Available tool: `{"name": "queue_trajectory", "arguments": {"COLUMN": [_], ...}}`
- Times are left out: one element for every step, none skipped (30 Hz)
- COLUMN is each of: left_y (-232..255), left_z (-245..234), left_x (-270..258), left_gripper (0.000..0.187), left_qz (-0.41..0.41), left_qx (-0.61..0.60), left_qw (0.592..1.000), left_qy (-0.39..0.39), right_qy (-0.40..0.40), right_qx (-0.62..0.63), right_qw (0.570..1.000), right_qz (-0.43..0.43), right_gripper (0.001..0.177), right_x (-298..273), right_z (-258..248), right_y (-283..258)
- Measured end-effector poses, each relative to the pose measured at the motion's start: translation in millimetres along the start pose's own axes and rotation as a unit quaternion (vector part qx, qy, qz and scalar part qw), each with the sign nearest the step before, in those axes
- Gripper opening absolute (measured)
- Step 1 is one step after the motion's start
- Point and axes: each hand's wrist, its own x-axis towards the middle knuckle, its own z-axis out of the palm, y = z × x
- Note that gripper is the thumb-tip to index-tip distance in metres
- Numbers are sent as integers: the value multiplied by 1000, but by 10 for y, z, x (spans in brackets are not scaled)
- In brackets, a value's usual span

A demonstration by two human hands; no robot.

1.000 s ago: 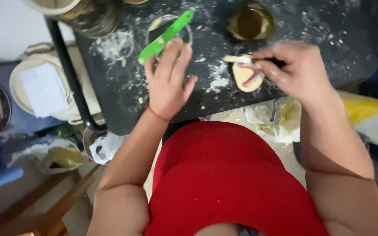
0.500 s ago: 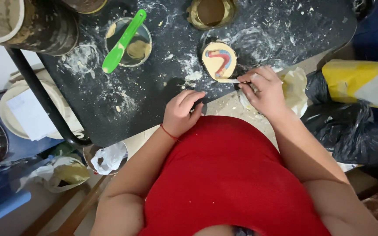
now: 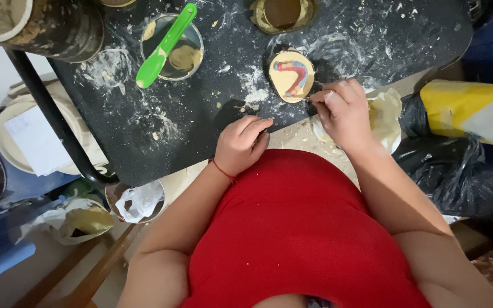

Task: Preparing and detailing dental models using impression material and specialized tools at a laboratory bench.

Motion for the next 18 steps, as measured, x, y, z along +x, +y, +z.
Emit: {"name": "queue_trajectory", "arguments": {"left_y": [-4,-8,-12,-31,-46,-61,-65,-69,-68,-55,-44,-32,-45,-58,-69,-56,-44,-32], "left_z": [2,4,7,13,20,28,35,41,48,39,34,29,35,42,48,36,23,11], "left_x": [-5,-11,-18,-33,-48,-62,-67,-71,-80,-71,-58,-45,-50,-54,-61,-53,-43,-33], "left_gripper": [23,24,25,25,25,25,25,24,23,23,23,22,22,22,22,22,22,23], "left_qz": [0,-1,-2,-2,3,7,8,5,3,2,3,3,4,10,16,17,12,7], "left_qx": [0,-3,-7,-7,-3,0,1,1,0,0,-2,-5,-5,3,11,11,9,7], "left_qw": [1000,1000,1000,1000,1000,1000,1000,1000,1000,1000,1000,1000,1000,1000,1000,1000,1000,1000], "left_qy": [1,2,2,2,1,-1,0,3,7,7,9,10,10,9,7,6,5,3], "right_qy": [0,3,7,7,3,-2,-1,0,2,2,-2,-6,-6,-16,-25,-25,-20,-15], "right_qx": [0,-10,-21,-21,-18,-15,-15,-20,-26,-26,-18,-11,-11,-12,-12,-12,-6,0], "right_qw": [1000,1000,1000,1000,1000,1000,1000,1000,1000,1000,1000,1000,1000,1000,1000,1000,1000,1000], "right_qz": [-1,-7,-12,-12,-11,-10,-11,-7,-3,-3,1,5,5,7,9,9,14,20], "right_gripper": [12,12,11,11,13,14,14,13,13,13,13,13,13,14,15,15,16,17], "right_x": [-2,-5,-10,5,17,30,32,33,30,-13,-55,-97,-94,-91,-92,-80,-67,-54], "right_z": [6,13,20,4,-15,-36,-56,-76,-99,-87,-77,-68,-74,-81,-87,-91,-93,-96], "right_y": [8,17,25,18,9,1,10,18,22,47,74,102,85,69,50,39,29,20]}}
